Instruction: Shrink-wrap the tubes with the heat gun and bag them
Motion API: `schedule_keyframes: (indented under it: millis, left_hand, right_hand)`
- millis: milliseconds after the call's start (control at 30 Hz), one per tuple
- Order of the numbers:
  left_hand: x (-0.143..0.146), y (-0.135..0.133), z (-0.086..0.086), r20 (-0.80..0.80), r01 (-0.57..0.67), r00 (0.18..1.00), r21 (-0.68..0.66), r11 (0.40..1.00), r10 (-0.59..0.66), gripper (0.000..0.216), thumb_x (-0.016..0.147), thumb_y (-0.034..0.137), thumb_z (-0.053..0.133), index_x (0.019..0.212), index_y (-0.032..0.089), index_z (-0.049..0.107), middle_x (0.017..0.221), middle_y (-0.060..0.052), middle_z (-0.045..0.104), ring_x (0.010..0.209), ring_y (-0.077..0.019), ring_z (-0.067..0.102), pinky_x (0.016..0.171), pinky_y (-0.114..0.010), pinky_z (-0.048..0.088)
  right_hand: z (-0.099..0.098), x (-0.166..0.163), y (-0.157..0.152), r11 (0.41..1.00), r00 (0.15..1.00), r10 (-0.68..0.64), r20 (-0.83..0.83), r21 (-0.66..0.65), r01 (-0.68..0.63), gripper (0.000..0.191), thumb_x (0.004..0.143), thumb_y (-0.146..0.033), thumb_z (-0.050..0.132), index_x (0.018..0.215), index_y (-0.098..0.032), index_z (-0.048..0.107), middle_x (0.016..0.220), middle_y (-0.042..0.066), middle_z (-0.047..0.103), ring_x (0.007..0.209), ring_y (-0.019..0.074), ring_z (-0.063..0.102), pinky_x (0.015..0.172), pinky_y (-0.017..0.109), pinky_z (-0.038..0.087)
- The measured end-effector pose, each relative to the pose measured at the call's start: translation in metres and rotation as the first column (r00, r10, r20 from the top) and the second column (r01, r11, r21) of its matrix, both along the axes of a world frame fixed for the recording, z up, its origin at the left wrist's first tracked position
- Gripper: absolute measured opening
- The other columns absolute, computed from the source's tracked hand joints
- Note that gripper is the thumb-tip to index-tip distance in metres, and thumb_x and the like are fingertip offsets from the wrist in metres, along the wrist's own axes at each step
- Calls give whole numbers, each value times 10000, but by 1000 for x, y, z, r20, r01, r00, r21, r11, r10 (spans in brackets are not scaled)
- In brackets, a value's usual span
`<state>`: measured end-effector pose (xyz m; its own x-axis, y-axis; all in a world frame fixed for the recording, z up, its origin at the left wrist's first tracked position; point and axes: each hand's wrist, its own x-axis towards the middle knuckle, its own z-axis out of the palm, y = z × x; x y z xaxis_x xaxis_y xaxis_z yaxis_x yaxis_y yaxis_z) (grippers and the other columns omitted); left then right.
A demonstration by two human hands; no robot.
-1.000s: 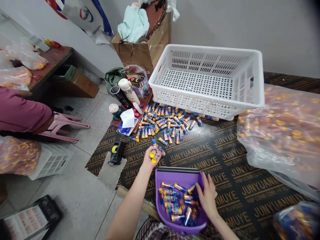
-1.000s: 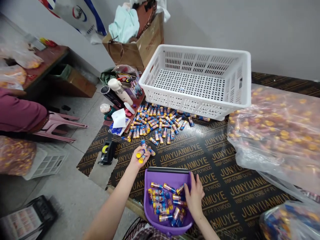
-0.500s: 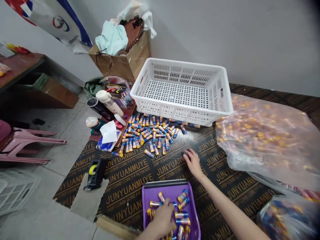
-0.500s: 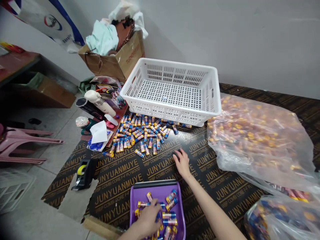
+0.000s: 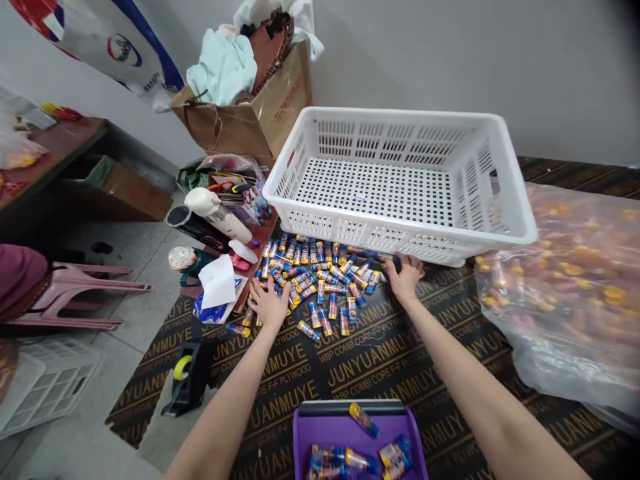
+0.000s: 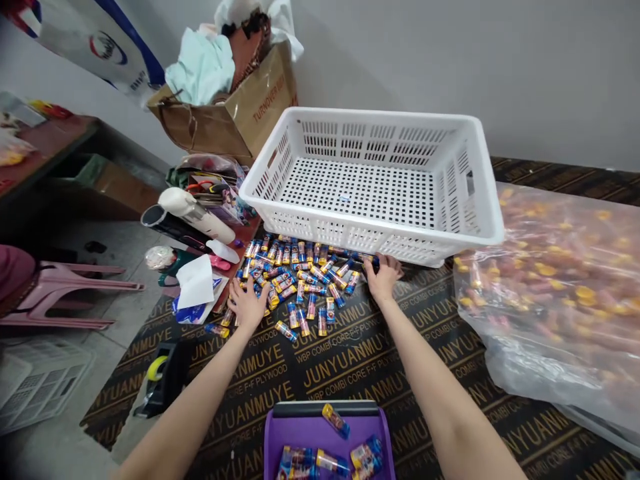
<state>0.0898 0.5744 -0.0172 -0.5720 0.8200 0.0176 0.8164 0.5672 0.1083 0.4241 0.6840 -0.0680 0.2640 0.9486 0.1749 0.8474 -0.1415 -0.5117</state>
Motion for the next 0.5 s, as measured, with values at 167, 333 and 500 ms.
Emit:
schedule_keyframes:
  millis: [167,333,500]
  left_hand:
    - [26,-2,-2,21,156,988,-19,988,-156,640,825,620,356,1323,226,442,1376,-154,395,1288,-328,291,995,-545,277]
    - [57,-14,4,106,328,939,12,945,-327,522,856,564,352,1232,254,538,1344,-112,440,1279,-301,296,997,-506,276]
    - [94,-60,5,209,401,893,30,916,-398,493,868,511,382,1275,255,495,1352,-92,434,1254,-271,331,1011,-471,270]
  right_hand:
    - [-8,-30,-9,1000,1000,-1,-19,12,1,509,859,-535,373,1160,-157,533,995,112,600,996,290,445,854,442,260]
    - [4,-49,-51,932,928,364,-84,32,-362,423,845,-495,454,1170,-247,567,1071,67,587,1020,256,456,862,398,266]
    - [17,-70,-132,872,847,481,-228,20,-490,426,823,-455,522,1195,-247,531,1093,56,577,1092,255,445,922,405,271]
